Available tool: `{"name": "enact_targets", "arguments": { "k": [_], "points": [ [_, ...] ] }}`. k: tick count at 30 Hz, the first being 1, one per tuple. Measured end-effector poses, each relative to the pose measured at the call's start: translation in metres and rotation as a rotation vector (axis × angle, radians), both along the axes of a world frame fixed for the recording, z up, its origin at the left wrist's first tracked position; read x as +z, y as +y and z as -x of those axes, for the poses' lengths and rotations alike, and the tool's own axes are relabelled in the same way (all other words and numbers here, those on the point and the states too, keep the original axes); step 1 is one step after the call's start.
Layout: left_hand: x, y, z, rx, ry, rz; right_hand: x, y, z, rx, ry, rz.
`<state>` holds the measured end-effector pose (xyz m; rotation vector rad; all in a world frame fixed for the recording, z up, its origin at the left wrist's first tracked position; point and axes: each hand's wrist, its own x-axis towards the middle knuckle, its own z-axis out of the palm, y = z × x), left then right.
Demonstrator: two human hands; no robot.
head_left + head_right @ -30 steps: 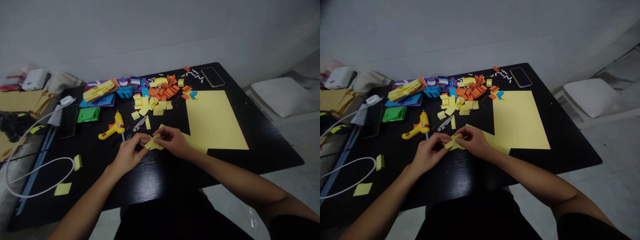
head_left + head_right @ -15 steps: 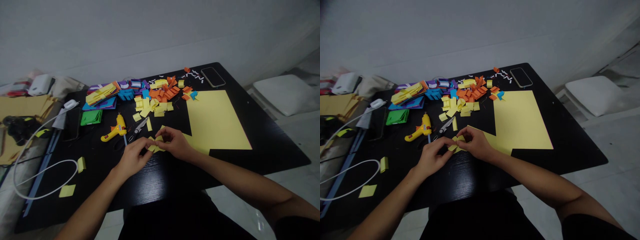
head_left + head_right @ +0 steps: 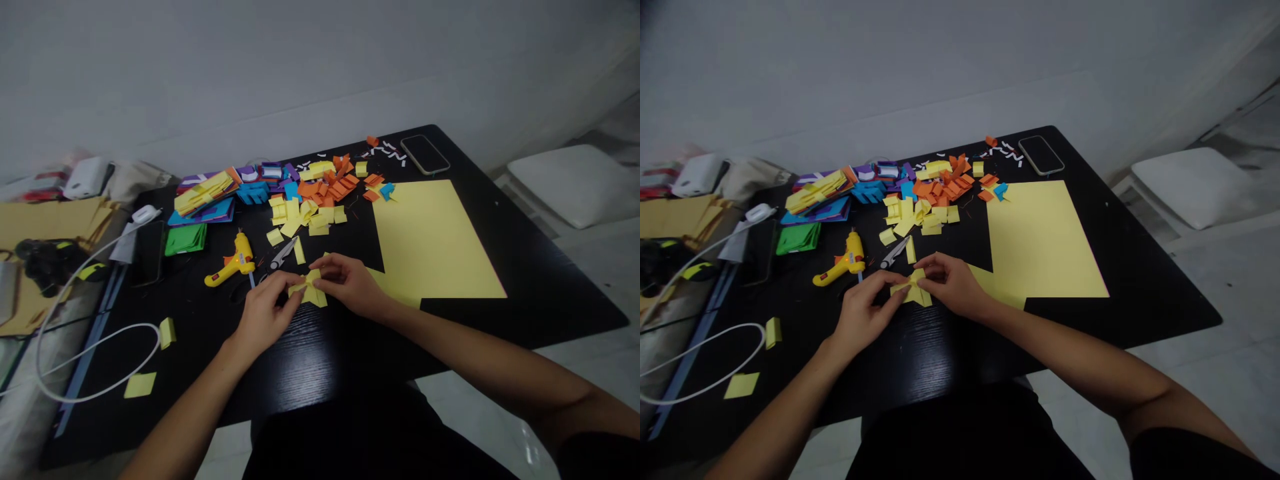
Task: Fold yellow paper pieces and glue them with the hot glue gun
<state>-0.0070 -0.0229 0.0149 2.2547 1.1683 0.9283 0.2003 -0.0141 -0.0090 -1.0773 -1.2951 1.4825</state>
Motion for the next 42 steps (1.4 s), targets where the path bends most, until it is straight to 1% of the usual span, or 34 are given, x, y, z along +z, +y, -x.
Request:
{"name": "enact_targets", "arguments": {
  "k": [4,10,15,18,21,24,27,32,35,42],
  "points": [
    [0.0014,0.0009,-0.0011,-0.025,-0.018,0.002,-0.0034,-0.0001,0.0014,-0.021,0.038,0.024],
    [0.0019,0.0015,-0.0044,-0.032,-0.045,0.0,-0.0003,-0.0016,0.002,-0.02,0.04,0.035],
    [0.0009,0.0002,-0.0025,0.013,-0.037,0.0,-0.0011,0.0007,0.0001,-0.01,0.036,0.07],
    [-0.0024,-0.0004,-0.0009,0.084,-0.033,0.033,-0.0012,0.0013,-0.0005,0.001,0.028,0.08],
    [-0.0062,-0.0002,0.0001,0.153,-0.055,0.11,0.0012,-0.0001,0.0003,-0.025,-0.017,0.016],
    [-0.0073,0.0001,0.0004,0.15,-0.073,0.143,0.0042,-0.0027,0.0016,-0.047,-0.058,-0.043],
    [-0.0051,-0.0008,-0.0004,0.128,-0.059,0.079,0.0058,-0.0047,0.0025,-0.059,-0.091,-0.075],
    [-0.0012,-0.0032,-0.0035,0.048,-0.008,-0.05,0.0058,-0.0053,0.0029,-0.074,-0.204,-0.128],
    [-0.0014,-0.0039,-0.0047,0.023,0.021,-0.084,0.0053,-0.0051,0.0031,-0.057,-0.243,-0.139],
    [-0.0036,-0.0055,-0.0073,-0.02,0.054,-0.142,0.0054,-0.0058,0.0047,-0.076,-0.303,-0.157]
  ]
}}
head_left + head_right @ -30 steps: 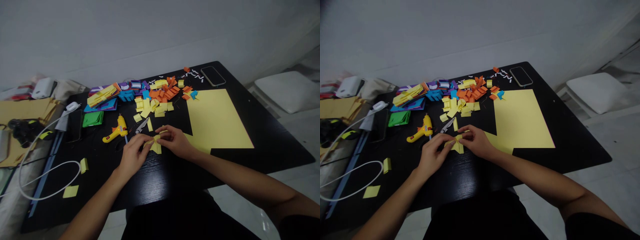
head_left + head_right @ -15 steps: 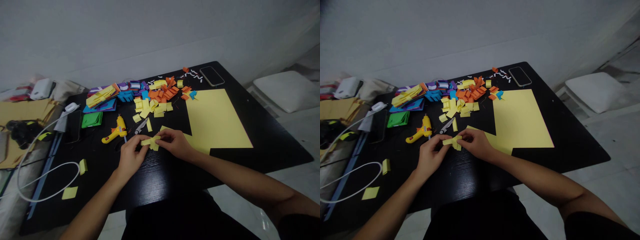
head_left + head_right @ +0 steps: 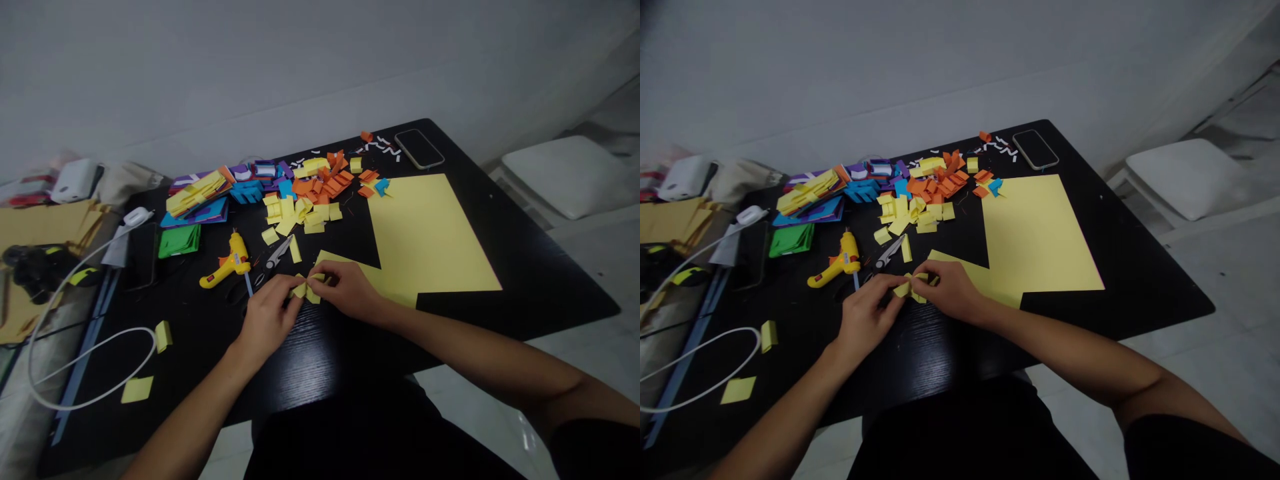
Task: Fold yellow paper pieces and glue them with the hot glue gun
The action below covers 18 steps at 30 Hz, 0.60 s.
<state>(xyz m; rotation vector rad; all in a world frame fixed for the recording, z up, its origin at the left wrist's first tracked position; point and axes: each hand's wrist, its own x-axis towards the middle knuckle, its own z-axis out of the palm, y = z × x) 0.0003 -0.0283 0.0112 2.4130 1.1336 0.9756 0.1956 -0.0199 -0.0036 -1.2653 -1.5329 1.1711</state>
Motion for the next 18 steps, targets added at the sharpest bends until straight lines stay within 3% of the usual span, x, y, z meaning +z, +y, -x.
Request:
{"name": "enact_targets", "arguments": {
  "k": [6,18],
  "points": [
    [0.0032,-0.0008,-0.0013,0.004,0.014,0.012,-0.0011,-0.0015,0.0019,0.045,0.114,0.149],
    [0.0025,0.0026,-0.0013,0.027,-0.023,0.07,0.0007,0.0002,0.0033,0.065,0.209,0.191]
  ]
}}
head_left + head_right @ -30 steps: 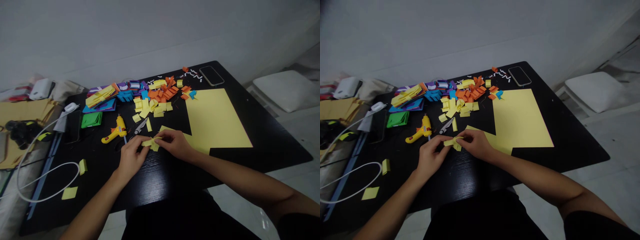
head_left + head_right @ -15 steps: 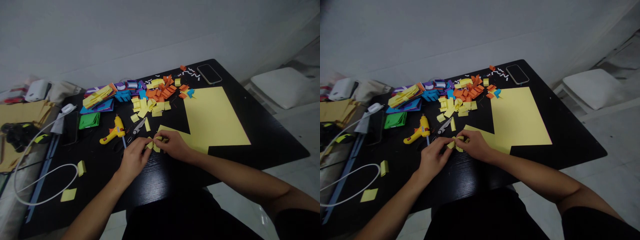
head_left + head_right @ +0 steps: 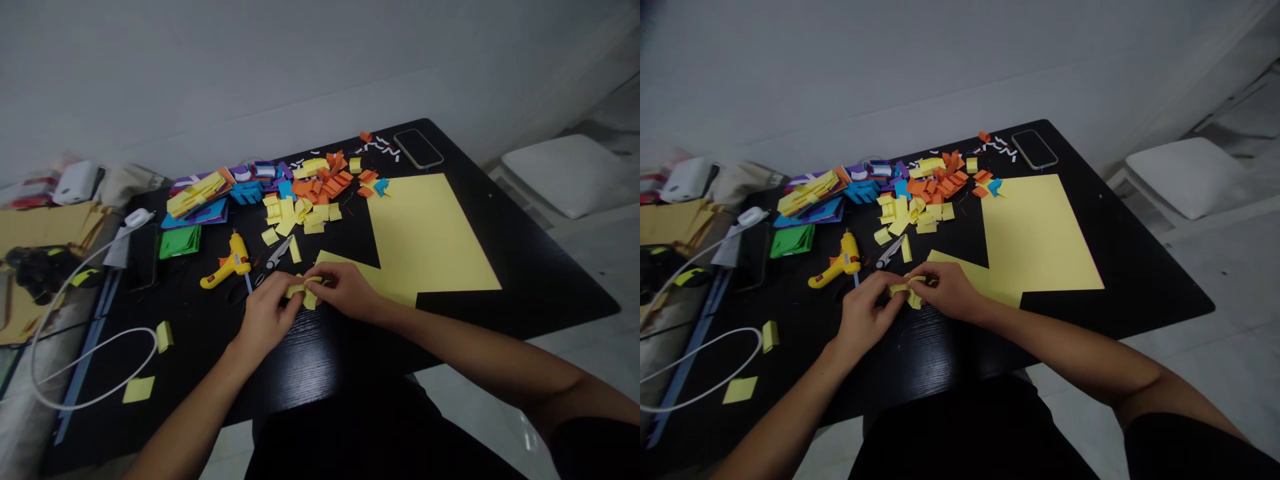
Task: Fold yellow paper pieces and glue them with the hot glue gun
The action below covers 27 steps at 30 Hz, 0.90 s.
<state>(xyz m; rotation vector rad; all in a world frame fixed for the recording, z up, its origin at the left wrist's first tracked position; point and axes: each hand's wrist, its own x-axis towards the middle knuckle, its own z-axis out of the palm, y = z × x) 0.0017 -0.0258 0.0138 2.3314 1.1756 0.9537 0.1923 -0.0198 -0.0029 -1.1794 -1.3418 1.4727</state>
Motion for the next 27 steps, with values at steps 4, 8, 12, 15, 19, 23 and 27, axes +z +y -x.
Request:
{"name": "enact_targets", "arguments": {
  "k": [4,8,12,15,19,23,27],
  "points": [
    [-0.0014,0.0003,0.0024,0.016,0.004,-0.019,-0.004,0.0023,-0.0016,0.038,0.043,0.023],
    [0.0009,0.0011,0.0039,0.0,-0.002,-0.022,-0.0058,0.0035,-0.0028,0.034,0.095,0.055],
    [0.0031,0.0019,0.004,-0.047,-0.018,-0.021,-0.0032,0.0035,-0.0031,0.014,0.123,0.073],
    [0.0029,0.0027,0.0043,-0.053,-0.027,0.009,-0.0017,0.0033,-0.0031,-0.001,0.107,0.085],
    [0.0023,0.0037,0.0037,-0.041,-0.042,0.046,-0.0022,0.0033,-0.0031,-0.008,0.094,0.074],
    [0.0021,0.0037,0.0028,-0.022,-0.052,0.073,-0.0025,0.0031,-0.0028,-0.001,0.116,0.068],
    [0.002,0.0033,0.0027,0.011,-0.055,0.098,-0.0014,0.0023,-0.0027,0.007,0.142,0.082]
  ]
}}
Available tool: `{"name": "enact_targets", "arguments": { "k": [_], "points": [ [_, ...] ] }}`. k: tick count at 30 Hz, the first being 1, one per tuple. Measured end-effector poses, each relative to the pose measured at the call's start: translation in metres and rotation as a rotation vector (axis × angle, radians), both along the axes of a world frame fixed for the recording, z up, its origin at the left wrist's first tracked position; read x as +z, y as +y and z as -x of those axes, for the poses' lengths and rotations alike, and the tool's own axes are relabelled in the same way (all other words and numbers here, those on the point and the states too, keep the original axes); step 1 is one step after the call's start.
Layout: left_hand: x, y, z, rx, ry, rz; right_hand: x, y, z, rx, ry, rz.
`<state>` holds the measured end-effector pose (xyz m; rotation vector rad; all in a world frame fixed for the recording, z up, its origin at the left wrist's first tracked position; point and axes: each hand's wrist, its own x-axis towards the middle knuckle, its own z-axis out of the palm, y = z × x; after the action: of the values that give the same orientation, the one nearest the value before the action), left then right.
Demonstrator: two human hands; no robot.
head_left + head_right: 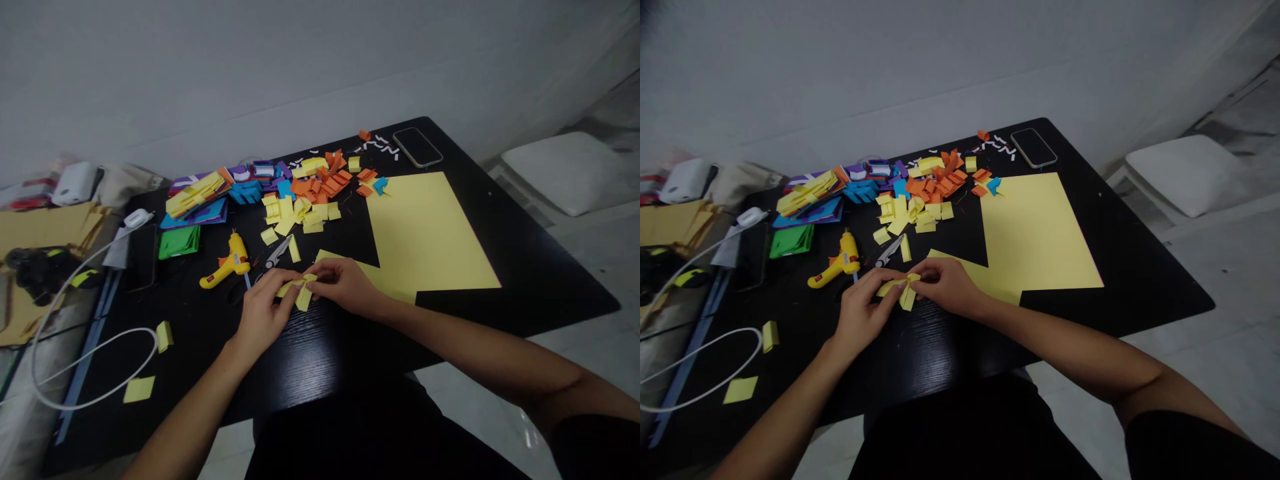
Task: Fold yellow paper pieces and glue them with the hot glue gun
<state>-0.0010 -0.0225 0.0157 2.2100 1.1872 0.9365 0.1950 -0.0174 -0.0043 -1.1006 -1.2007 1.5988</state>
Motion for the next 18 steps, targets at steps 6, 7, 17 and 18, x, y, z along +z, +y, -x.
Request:
{"name": "enact_targets", "arguments": {
  "k": [6,7,17,18],
  "points": [
    [-0.004,0.0,0.001,0.056,-0.04,0.061,0.002,0.0,-0.001,0.01,0.018,0.021],
    [-0.005,-0.001,0.001,0.066,-0.047,0.073,0.002,0.0,-0.002,0.018,0.024,0.022],
    [-0.011,-0.001,0.002,0.12,-0.185,0.239,0.002,-0.001,-0.002,0.03,0.056,0.02],
    [-0.01,-0.001,0.001,0.122,-0.199,0.253,0.002,-0.002,-0.002,0.025,0.05,0.015]
  ]
}}
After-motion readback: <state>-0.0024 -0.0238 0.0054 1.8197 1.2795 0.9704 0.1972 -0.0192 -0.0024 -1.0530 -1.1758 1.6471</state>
